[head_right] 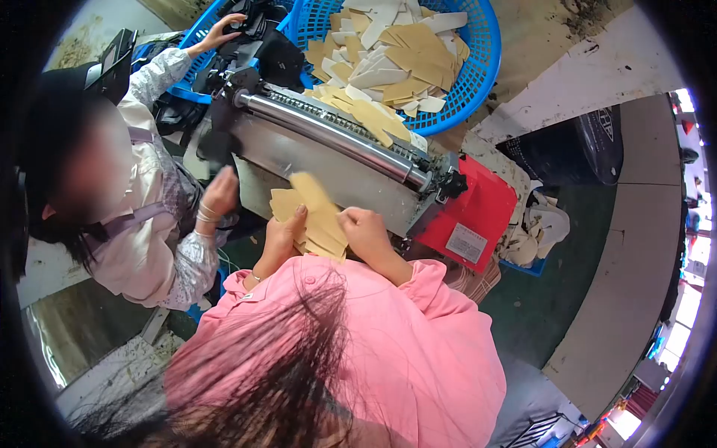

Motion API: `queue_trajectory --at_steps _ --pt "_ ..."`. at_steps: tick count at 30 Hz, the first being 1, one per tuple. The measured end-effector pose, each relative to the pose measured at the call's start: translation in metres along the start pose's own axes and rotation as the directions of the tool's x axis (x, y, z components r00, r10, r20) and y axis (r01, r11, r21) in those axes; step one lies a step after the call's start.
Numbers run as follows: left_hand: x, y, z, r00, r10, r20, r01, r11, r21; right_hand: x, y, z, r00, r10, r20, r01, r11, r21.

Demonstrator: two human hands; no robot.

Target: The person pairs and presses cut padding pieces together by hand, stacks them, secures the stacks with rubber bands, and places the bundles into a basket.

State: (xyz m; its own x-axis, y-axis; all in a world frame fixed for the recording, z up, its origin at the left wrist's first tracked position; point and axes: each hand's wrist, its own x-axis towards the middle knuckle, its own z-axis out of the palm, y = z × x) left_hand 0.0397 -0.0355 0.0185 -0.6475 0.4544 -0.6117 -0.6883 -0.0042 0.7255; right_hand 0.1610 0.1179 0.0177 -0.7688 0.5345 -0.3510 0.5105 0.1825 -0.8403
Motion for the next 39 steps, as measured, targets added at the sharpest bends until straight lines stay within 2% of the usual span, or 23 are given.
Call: queue_trajectory --at_steps 3,4,6,7,10,11,12,14,15,18,19,21,22,23,27,30,33,36,39 --pt "0.002 -0.004 -0.008 1.0 0.007 -0.009 -0.007 1.0 0.018 0.028 0.014 -0.001 0.979 -0.063 -0.193 0.021 0.978 -0.21" --pt "0.005 -0.009 -0.011 1.0 0.009 0.017 -0.01 0.999 0.034 0.038 0.008 -0.004 0.979 0.042 -0.198 -0.038 0.999 0.022" --pt "0.01 -0.013 -0.012 0.997 0.017 0.071 -0.021 0.998 0.061 0.052 -0.01 -0.011 0.962 0.232 -0.141 -0.142 0.873 0.466" --pt "0.01 -0.01 -0.011 0.997 0.04 0.072 -0.047 0.994 0.097 0.047 -0.021 -0.02 0.97 0.221 -0.099 -0.196 0.957 0.215" --pt "0.006 -0.003 -0.007 0.995 0.055 0.088 -0.068 0.985 0.156 0.013 -0.002 -0.008 0.984 -0.086 0.155 0.094 0.995 -0.041" --pt "0.005 -0.005 -0.008 0.995 0.02 0.095 -0.034 0.989 0.141 0.012 0.004 -0.006 0.978 -0.172 0.122 0.187 0.974 -0.125" --pt "0.007 -0.004 -0.008 0.994 -0.002 0.107 -0.012 0.991 0.131 0.022 0.002 -0.007 0.993 -0.069 0.094 0.074 0.996 -0.042" --pt "0.0 -0.003 0.004 0.986 -0.01 0.164 0.018 0.999 -0.046 0.042 -0.001 -0.01 0.987 0.145 0.075 -0.154 0.979 0.133" --pt "-0.001 -0.003 0.007 0.981 -0.008 0.196 0.035 0.99 -0.133 0.044 -0.002 -0.009 0.989 0.144 0.032 -0.147 0.968 0.205" --pt "0.002 -0.007 0.004 0.975 0.03 0.218 -0.029 1.0 -0.008 0.047 -0.005 -0.007 0.983 0.157 -0.099 -0.101 0.899 0.426" --pt "0.004 -0.006 0.001 0.984 0.034 0.175 -0.046 0.997 0.069 0.042 -0.002 -0.008 0.973 0.23 0.02 -0.227 0.94 0.255" --pt "0.009 -0.005 -0.004 0.995 0.049 0.092 -0.068 0.972 0.225 0.014 -0.006 -0.01 0.992 0.078 0.102 -0.084 0.995 0.05" --pt "0.008 -0.007 -0.004 0.999 0.034 0.038 -0.042 0.974 0.224 0.002 -0.01 -0.013 0.986 0.01 0.164 -0.001 0.999 -0.053" --pt "0.01 -0.009 -0.002 1.0 0.019 -0.015 -0.015 0.975 0.222 -0.003 -0.013 -0.017 0.958 -0.058 0.283 0.031 0.995 0.099" --pt "0.011 -0.007 0.006 0.998 0.002 -0.065 0.009 0.984 0.178 0.0 -0.007 -0.013 0.973 -0.123 0.194 0.115 0.992 0.053" --pt "0.005 -0.001 0.004 0.999 -0.029 0.032 0.027 0.998 0.058 -0.003 -0.009 -0.009 0.995 -0.038 0.095 0.034 0.998 0.043" --pt "-0.003 0.004 0.01 0.996 0.041 0.078 -0.042 0.999 0.013 -0.005 -0.01 -0.009 0.999 -0.02 0.028 0.018 0.997 0.08" --pt "-0.002 0.007 0.011 0.999 -0.017 -0.034 0.018 1.0 0.009 -0.01 -0.016 -0.021 0.969 -0.05 0.242 0.086 0.987 -0.138" --pt "0.008 -0.005 -0.009 0.996 -0.089 -0.027 0.09 0.995 0.042 0.006 -0.008 -0.016 0.983 0.071 0.169 -0.077 0.997 0.031"
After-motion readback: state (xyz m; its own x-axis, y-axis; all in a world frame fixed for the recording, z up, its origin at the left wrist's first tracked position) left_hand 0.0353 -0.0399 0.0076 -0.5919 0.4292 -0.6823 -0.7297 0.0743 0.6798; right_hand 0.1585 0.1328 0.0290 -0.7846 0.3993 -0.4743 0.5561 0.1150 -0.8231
